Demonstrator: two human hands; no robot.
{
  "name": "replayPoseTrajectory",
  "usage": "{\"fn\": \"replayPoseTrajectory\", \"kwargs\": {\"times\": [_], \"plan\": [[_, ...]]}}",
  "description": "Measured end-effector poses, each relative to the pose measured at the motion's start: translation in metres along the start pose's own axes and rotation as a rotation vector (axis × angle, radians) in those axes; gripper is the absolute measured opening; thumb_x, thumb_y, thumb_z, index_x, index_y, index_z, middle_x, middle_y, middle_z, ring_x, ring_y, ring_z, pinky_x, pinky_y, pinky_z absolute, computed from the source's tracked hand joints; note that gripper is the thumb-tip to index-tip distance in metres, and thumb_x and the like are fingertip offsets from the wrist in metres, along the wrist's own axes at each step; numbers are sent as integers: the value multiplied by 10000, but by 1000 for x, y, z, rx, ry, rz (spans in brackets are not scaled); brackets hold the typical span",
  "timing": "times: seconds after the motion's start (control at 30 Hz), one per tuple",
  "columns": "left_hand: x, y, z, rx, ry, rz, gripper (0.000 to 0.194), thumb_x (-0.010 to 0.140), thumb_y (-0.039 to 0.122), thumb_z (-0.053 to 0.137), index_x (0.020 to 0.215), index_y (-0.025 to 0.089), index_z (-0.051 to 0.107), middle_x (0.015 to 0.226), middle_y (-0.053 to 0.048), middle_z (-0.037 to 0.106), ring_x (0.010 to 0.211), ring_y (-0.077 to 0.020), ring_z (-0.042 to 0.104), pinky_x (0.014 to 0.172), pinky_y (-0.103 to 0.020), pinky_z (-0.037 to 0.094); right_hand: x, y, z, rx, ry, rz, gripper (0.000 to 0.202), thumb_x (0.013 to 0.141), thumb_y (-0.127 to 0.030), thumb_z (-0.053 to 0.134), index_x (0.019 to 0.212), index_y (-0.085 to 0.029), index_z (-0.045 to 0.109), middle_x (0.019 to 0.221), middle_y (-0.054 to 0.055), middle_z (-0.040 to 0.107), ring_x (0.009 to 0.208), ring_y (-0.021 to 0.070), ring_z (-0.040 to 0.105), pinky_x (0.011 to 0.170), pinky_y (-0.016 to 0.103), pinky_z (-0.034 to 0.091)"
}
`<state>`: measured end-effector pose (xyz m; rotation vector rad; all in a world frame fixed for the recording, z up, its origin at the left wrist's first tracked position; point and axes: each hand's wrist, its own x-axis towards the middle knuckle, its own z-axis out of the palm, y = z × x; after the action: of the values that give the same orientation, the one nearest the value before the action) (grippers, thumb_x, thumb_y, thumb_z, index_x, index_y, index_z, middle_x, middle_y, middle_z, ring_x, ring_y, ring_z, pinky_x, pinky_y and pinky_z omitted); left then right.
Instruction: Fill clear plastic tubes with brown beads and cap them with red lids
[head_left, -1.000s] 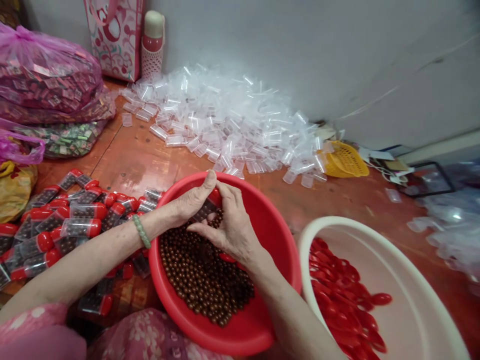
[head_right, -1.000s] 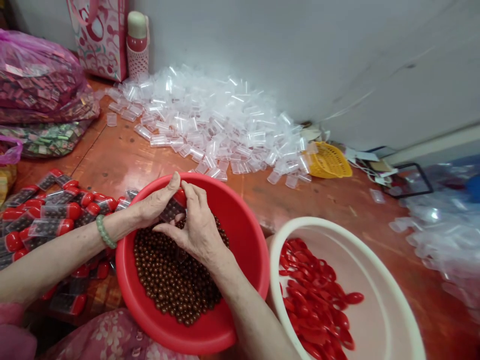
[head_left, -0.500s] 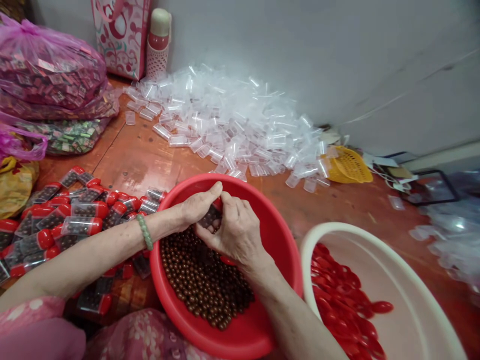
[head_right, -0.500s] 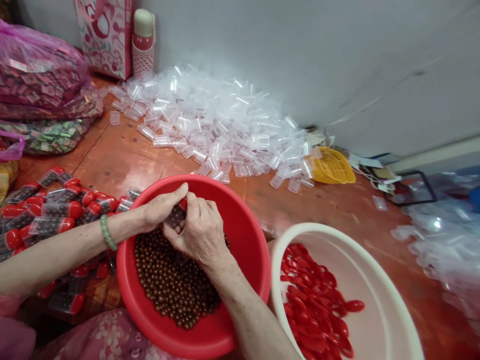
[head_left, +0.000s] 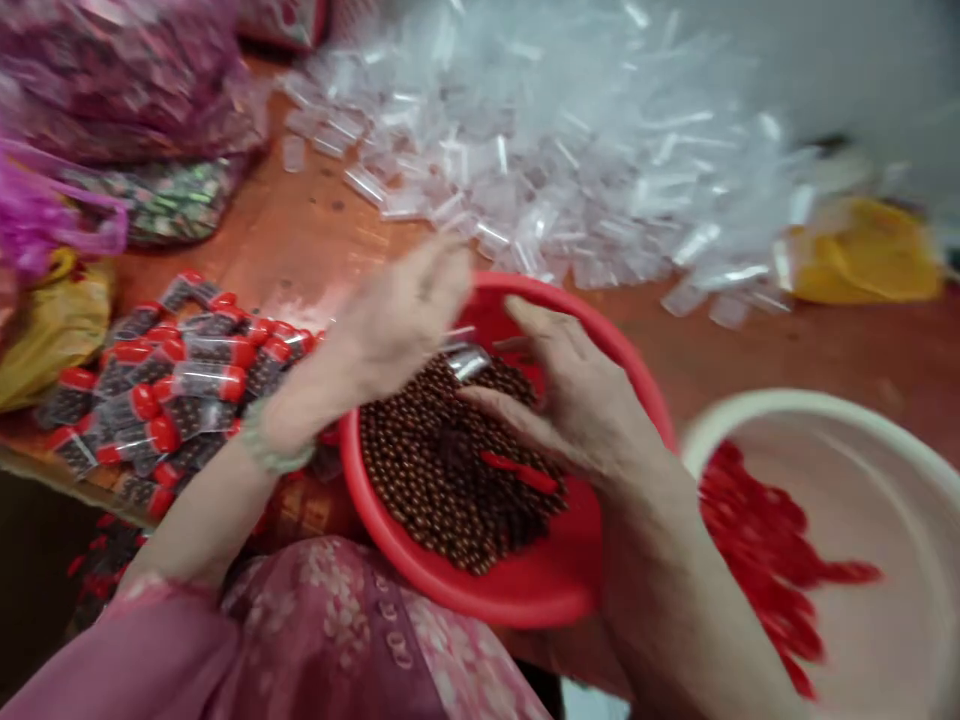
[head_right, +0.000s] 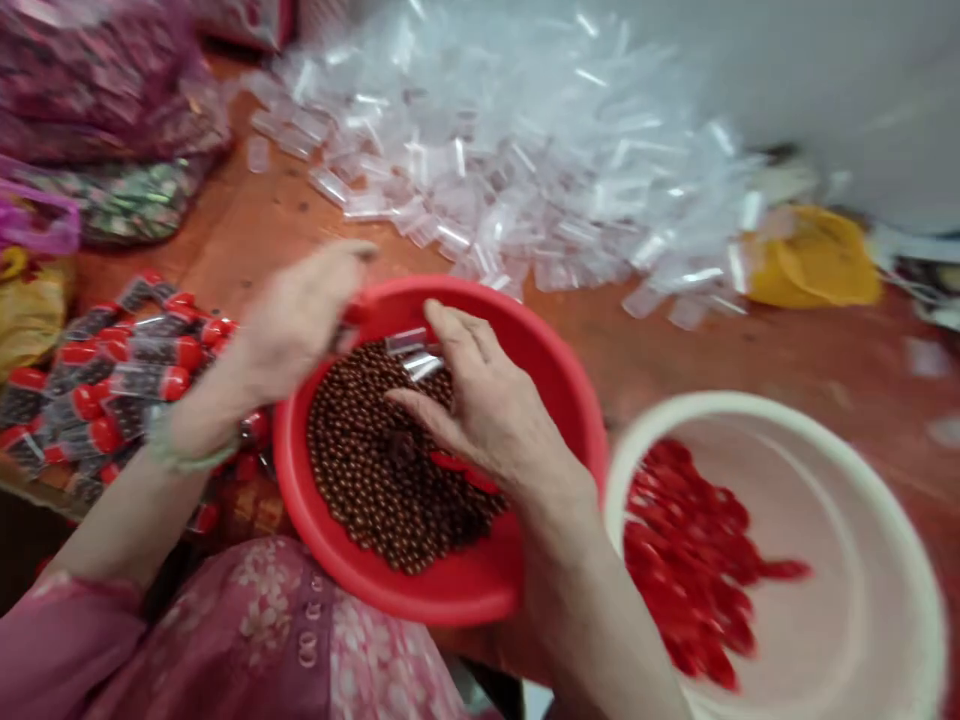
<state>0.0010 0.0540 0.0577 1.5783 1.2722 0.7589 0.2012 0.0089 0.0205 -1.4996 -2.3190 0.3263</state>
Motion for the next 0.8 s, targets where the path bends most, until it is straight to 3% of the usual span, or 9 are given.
{"fn": "replayPoseTrajectory", "kwargs": {"times": [0.03, 0.1, 0.17, 0.27, 0.37, 0.47, 0.6, 0.67, 0.8], "plan": [[-7, -4, -13, 56, 70, 33, 342, 966, 351, 397, 1209, 211, 594, 922, -36, 661, 776, -146, 598, 724, -278, 451, -5, 7, -5, 53, -72, 45, 539, 886, -420, 575, 1346, -151, 497, 1261, 174, 620, 1134, 313, 613, 926, 433, 506], [-22, -19, -37, 505, 326, 71, 416, 966, 390, 349, 1253, 210, 590, 814, -58, 681, 688, -177, 606, 645, -304, 434, -18, 21, -14, 135, -248, 136, 339, 906, -343, 537, 1200, -194, 617, 1129, 103, 699, 999, 255, 677, 878, 385, 530], [-37, -37, -57, 953, 414, -45, 438, 951, 399, 337, 1199, 194, 634, 803, -103, 703, 716, -240, 636, 638, -343, 430, -32, 33, -19, 204, -417, 218, 306, 895, -323, 548, 1162, -208, 641, 1074, 74, 724, 948, 229, 693, 854, 357, 540], [-58, -60, -78, 1243, 310, -238, 419, 899, 437, 376, 1046, 207, 694, 758, -115, 696, 747, -323, 658, 604, -382, 448, -46, 39, -18, 271, -549, 260, 375, 861, -343, 614, 1205, -192, 614, 1144, 83, 702, 1040, 231, 665, 904, 356, 522], [-69, -65, -81, 1252, 323, -161, 463, 898, 520, 391, 1136, 213, 643, 1036, -157, 675, 1053, -391, 604, 781, -488, 500, -47, 33, -9, 238, -597, 210, 447, 826, -328, 672, 1234, -169, 580, 1210, 111, 654, 1127, 249, 610, 976, 378, 471], [-66, -49, -60, 1121, 258, 47, 533, 922, 515, 382, 1258, 135, 549, 1251, -199, 579, 1210, -421, 500, 977, -563, 438, -41, 26, -4, 137, -659, 186, 439, 817, -282, 686, 1214, -141, 565, 1191, 128, 632, 1121, 255, 588, 978, 372, 445], [-51, -22, 0, 781, -321, 416, 360, 937, 407, 456, 1150, 135, 556, 1178, -136, 601, 1113, -270, 576, 981, -412, 480, -40, 26, -10, -67, -771, 250, 257, 800, -258, 686, 1017, -146, 605, 1077, 117, 643, 990, 248, 607, 834, 329, 459], [-42, -18, 30, 779, -554, 435, 325, 903, 377, 549, 1106, 123, 545, 1155, -137, 590, 1103, -263, 570, 968, -391, 481, -44, 28, -13, -123, -814, 267, 162, 801, -251, 671, 927, -168, 611, 998, 96, 666, 908, 238, 622, 745, 313, 447], [-26, -28, 71, 926, -702, 351, 533, 771, 354, 731, 1161, 76, 496, 1156, -172, 557, 1063, -308, 586, 903, -404, 497, -53, 34, -8, -163, -789, 250, 86, 797, -117, 575, 778, -190, 616, 852, 73, 683, 787, 217, 631, 640, 294, 404]]}}
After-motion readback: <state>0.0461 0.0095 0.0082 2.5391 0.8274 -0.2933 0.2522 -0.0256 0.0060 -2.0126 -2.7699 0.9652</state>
